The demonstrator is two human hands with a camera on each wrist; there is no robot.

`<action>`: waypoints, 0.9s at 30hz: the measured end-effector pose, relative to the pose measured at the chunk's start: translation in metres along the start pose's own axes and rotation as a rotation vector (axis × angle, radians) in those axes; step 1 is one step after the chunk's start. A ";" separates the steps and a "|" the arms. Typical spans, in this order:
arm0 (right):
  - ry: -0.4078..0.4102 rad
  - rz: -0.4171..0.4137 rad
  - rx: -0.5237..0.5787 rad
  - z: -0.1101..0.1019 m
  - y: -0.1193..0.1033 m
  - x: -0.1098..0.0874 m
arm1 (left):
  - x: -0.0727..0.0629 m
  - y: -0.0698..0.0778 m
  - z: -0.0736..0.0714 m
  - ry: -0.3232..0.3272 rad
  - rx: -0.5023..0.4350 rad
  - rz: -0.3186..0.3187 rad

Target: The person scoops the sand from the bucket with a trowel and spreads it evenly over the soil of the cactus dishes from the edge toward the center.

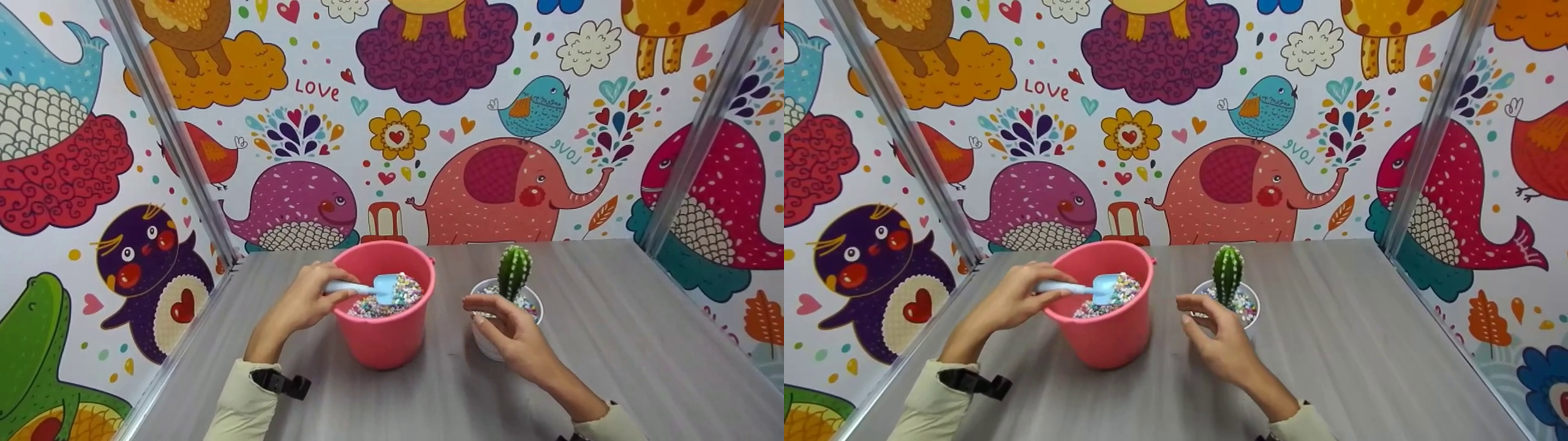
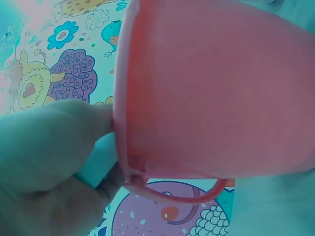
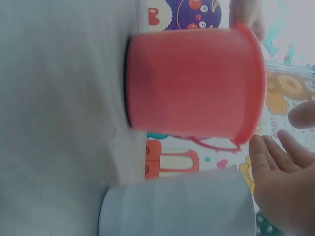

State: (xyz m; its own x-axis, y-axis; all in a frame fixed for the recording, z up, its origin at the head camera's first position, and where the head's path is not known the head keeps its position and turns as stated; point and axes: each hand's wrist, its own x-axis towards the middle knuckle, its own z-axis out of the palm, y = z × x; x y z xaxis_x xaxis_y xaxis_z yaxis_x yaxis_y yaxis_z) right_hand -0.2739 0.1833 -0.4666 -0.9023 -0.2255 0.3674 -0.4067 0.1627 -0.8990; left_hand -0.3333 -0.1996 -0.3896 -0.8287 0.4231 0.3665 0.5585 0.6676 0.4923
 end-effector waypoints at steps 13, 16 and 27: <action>0.136 0.015 -0.088 -0.040 0.005 -0.012 | -0.005 0.004 -0.006 0.066 -0.002 0.002; 0.166 0.024 -0.117 -0.048 0.007 -0.015 | -0.006 0.007 -0.009 0.077 -0.022 -0.013; 0.351 0.090 -0.194 -0.069 0.023 -0.014 | -0.003 0.024 -0.010 0.111 -0.046 0.005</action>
State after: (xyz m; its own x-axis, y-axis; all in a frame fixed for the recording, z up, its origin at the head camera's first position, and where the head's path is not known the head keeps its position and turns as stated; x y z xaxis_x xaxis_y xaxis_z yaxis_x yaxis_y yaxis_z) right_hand -0.2801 0.2570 -0.4759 -0.9160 0.1339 0.3782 -0.3128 0.3521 -0.8821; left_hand -0.3172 -0.1910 -0.3712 -0.8184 0.3543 0.4524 0.5656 0.6361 0.5249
